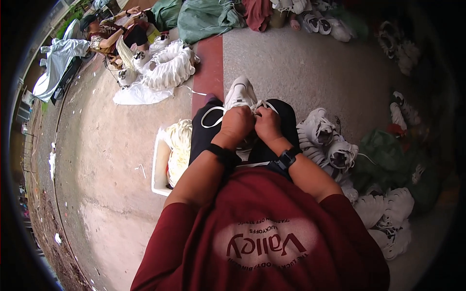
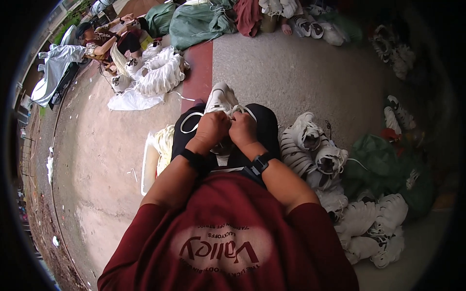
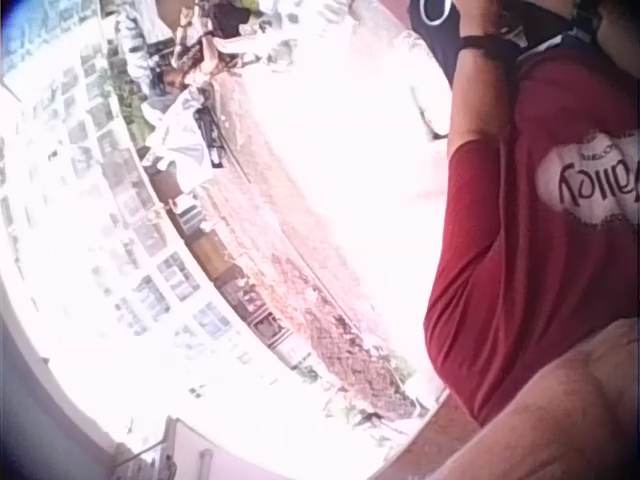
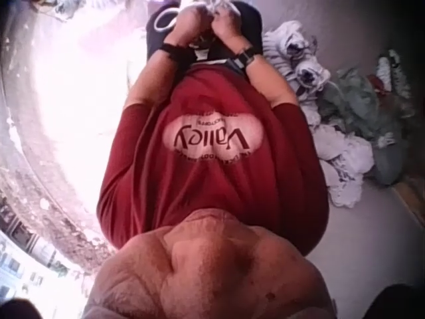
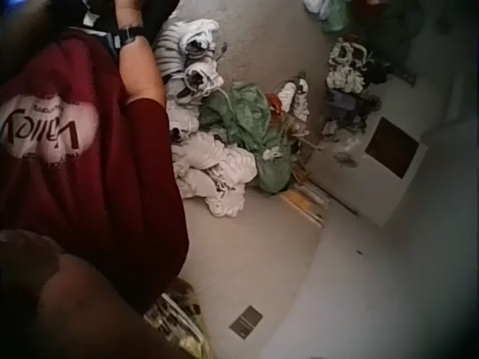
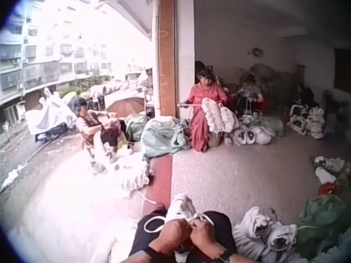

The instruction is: Lacing a white athletic shoe.

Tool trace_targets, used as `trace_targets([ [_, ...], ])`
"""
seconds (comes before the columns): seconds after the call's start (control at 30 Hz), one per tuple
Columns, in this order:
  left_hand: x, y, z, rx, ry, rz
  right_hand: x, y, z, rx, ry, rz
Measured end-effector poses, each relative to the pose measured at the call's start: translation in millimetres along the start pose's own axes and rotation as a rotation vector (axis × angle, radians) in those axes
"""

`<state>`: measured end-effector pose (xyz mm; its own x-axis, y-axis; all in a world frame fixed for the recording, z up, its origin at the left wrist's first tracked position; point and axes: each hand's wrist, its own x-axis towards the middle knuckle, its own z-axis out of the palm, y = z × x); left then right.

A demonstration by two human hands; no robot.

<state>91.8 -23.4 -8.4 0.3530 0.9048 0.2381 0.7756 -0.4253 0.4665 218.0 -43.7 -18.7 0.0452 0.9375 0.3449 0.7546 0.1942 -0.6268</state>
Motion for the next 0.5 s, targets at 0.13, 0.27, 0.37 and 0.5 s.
trace_targets([
  [0.13,-22.8,-21.5,-37.9,-0.161,-0.002,0.054,1.3,-6.0,-14.2,-0.125,-0.135,0.029],
  [0.27,-53.7,-47.9,-74.0,-0.667,-0.167,-0.315,3.5,-20.2,-24.7,-0.159,0.02,-0.33],
  [0.37,-64.0,-55.9,-73.8,-1.106,-0.143,-0.56,7.4,-35.4,-14.5,0.066,-0.045,-0.415],
  [0.5,-62.1,-62.9,-60.8,-1.453,0.14,-0.627,12.2,-43.3,4.4,0.189,-0.278,-0.372],
])
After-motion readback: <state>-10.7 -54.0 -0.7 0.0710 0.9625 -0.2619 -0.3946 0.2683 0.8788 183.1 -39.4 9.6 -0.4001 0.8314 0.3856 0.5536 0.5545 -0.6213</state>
